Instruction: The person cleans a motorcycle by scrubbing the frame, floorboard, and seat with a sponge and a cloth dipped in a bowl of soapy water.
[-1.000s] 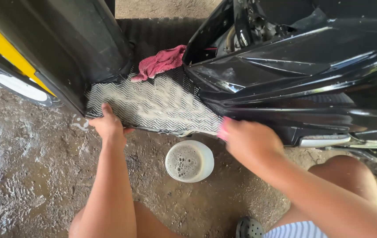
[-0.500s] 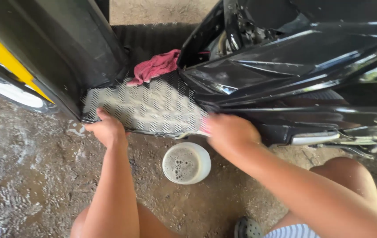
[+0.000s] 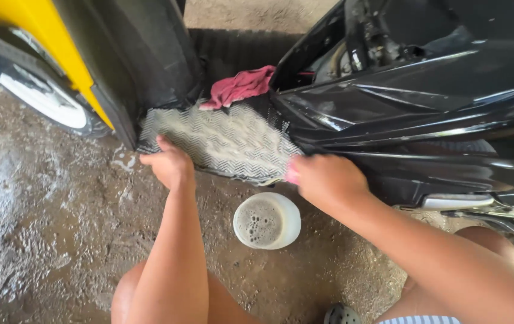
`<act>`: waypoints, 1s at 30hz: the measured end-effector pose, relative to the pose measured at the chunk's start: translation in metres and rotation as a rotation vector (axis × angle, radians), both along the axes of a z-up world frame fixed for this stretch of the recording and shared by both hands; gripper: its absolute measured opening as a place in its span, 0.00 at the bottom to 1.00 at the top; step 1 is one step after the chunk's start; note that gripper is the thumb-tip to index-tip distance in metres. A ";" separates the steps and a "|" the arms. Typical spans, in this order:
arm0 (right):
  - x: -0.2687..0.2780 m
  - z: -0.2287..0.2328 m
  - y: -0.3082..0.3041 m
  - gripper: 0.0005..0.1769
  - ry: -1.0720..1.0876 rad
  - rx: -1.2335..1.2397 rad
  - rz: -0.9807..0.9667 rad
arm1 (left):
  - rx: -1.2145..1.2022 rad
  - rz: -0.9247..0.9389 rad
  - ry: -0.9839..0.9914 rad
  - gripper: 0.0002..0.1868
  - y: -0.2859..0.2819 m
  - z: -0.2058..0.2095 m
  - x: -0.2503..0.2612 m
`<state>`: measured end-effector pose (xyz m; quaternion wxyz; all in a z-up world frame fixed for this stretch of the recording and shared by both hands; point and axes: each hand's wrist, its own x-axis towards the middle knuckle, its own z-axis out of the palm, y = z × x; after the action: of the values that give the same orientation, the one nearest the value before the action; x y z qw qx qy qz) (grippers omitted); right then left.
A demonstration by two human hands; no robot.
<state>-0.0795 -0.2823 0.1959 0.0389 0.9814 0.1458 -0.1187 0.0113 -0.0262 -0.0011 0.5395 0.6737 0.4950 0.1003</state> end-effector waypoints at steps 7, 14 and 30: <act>0.071 -0.073 0.108 0.12 -0.105 0.197 0.220 | 0.019 0.022 -0.015 0.43 0.000 0.001 -0.001; 0.023 -0.036 0.039 0.12 0.005 0.103 0.142 | -0.025 -0.028 -0.038 0.44 0.003 0.010 -0.006; 0.031 -0.048 0.054 0.15 -0.060 0.210 0.172 | -0.600 -0.137 -0.254 0.40 0.042 -0.001 -0.008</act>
<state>-0.0483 -0.2286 0.1480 -0.0495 0.9671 0.2397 -0.0694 0.0032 0.0160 -0.0020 0.7767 0.4988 0.3846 -0.0031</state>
